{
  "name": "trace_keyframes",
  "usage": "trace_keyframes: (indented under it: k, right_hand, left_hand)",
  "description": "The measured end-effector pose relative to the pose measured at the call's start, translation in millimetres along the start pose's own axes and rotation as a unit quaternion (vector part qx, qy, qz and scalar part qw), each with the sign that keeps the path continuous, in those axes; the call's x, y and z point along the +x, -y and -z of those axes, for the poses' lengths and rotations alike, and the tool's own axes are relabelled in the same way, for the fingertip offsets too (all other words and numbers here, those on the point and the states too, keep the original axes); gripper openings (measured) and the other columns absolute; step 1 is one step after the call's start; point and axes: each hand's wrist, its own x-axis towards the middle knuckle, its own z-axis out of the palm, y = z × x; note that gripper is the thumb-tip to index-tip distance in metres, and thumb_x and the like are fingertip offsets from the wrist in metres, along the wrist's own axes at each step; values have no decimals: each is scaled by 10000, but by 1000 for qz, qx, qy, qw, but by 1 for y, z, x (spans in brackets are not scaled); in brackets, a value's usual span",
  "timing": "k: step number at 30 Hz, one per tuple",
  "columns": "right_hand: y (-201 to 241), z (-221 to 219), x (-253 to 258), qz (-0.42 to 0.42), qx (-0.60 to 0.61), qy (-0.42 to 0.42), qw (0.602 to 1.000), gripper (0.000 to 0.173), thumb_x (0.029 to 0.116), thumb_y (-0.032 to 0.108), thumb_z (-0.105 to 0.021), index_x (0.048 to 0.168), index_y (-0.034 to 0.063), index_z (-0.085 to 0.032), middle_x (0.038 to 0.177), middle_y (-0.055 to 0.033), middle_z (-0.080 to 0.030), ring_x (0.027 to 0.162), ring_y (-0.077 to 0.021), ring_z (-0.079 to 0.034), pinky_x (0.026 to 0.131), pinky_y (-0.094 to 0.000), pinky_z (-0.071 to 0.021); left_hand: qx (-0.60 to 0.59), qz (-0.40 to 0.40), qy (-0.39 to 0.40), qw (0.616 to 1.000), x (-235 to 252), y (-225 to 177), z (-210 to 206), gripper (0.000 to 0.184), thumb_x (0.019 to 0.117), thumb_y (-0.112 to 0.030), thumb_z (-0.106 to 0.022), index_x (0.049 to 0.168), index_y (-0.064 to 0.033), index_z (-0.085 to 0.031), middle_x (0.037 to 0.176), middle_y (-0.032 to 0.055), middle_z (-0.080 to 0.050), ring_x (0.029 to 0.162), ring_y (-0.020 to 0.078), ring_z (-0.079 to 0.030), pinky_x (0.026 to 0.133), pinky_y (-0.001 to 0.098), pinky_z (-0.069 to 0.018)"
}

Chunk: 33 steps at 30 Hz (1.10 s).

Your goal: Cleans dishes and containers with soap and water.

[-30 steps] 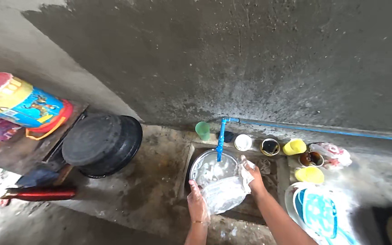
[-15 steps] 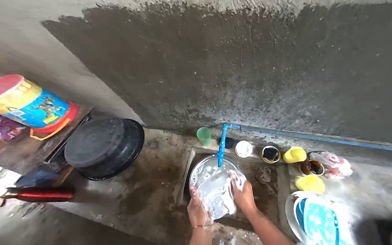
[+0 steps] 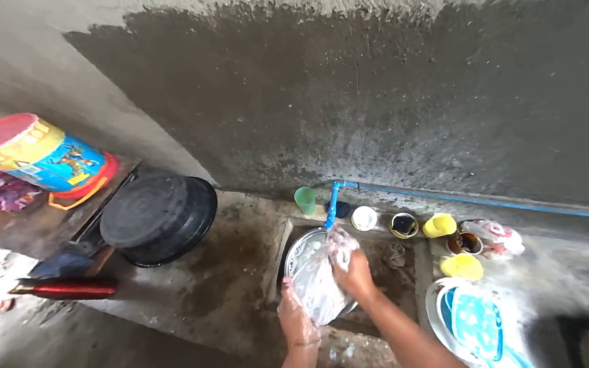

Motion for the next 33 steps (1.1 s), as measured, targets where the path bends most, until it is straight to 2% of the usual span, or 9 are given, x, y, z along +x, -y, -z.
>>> trace_keyframes:
  k: [4, 7, 11, 15, 19, 21, 24, 29, 33]
  right_hand:
    - [9, 28, 6, -167, 106, 67, 978, 356, 1042, 247, -571, 1228, -41, -667, 1133, -165, -710, 1071, -178, -668, 995, -374, -514]
    - [20, 21, -14, -94, 62, 22, 993, 335, 968, 264, -682, 1044, -60, -718, 919, -143, -734, 869, -177, -705, 853, -376, -572]
    - [25, 13, -44, 82, -89, 85, 989, 361, 872, 313, -722, 863, -46, -751, 783, -203, -735, 761, -365, -746, 721, -569, -591]
    - [46, 34, -24, -145, -1, 324, 935, 378, 1031, 282, -606, 1171, -60, -686, 1114, -220, -704, 1088, -292, -668, 1019, -471, -498]
    - [42, 27, -16, -206, 213, 146, 944, 378, 1097, 244, -449, 1307, -48, -567, 1094, -96, -672, 966, -63, -648, 903, -265, -548]
    - [36, 18, -18, -152, 168, 200, 953, 452, 1065, 248, -460, 1422, -27, -492, 1284, -141, -624, 1153, -132, -612, 1015, -315, -506]
    - [32, 9, -24, -99, -41, 315, 943, 647, 966, 357, -672, 1498, 43, -481, 1557, -221, -430, 1453, -319, -418, 1204, -453, -349]
    - [16, -1, -21, -68, -204, 347, 913, 327, 982, 163, -630, 1256, -7, -680, 1260, -238, -668, 1203, -381, -638, 1067, -513, -484]
    - [11, -8, -21, -105, -15, 233, 967, 259, 903, 103, -706, 1120, -38, -725, 1071, -173, -738, 1027, -235, -704, 976, -397, -544]
  left_hand:
    - [-177, 35, 117, 977, 32, 0, 11, 496, 1098, -442, -246, 1200, -88, -579, 992, 64, -722, 911, 160, -722, 763, 395, -624]
    - [-195, 91, 155, 964, 43, 13, 7, 536, 1094, -498, -208, 1258, -119, -550, 1037, 62, -695, 943, 174, -695, 781, 409, -600]
    - [-274, 183, 234, 915, 23, 15, 11, 599, 1071, -550, -197, 1080, -143, -635, 879, 61, -732, 786, 183, -730, 660, 373, -622]
    - [-311, 217, 260, 888, 21, 27, 30, 460, 1050, -472, -350, 1141, -116, -626, 960, 102, -738, 860, 225, -737, 721, 422, -627]
    - [-333, 189, 282, 879, 24, 32, 39, 419, 902, -406, -652, 1182, -94, -636, 1037, 132, -740, 953, 257, -738, 786, 471, -628]
    - [-335, 171, 287, 881, 23, 32, 37, 378, 915, -388, -649, 1154, -95, -645, 1004, 117, -748, 930, 235, -743, 782, 446, -633]
    - [-322, 164, 276, 890, 19, 25, 35, 324, 1020, -339, -402, 1015, -146, -662, 866, 55, -756, 794, 166, -748, 694, 368, -637]
    - [-286, 161, 339, 881, 14, 36, 41, 321, 810, -384, -768, 1004, -136, -711, 892, 69, -757, 814, 169, -746, 724, 361, -632]
    - [-277, 162, 346, 882, 12, 54, 38, 201, 880, -338, -670, 957, -158, -712, 872, 45, -763, 808, 148, -747, 719, 348, -633]
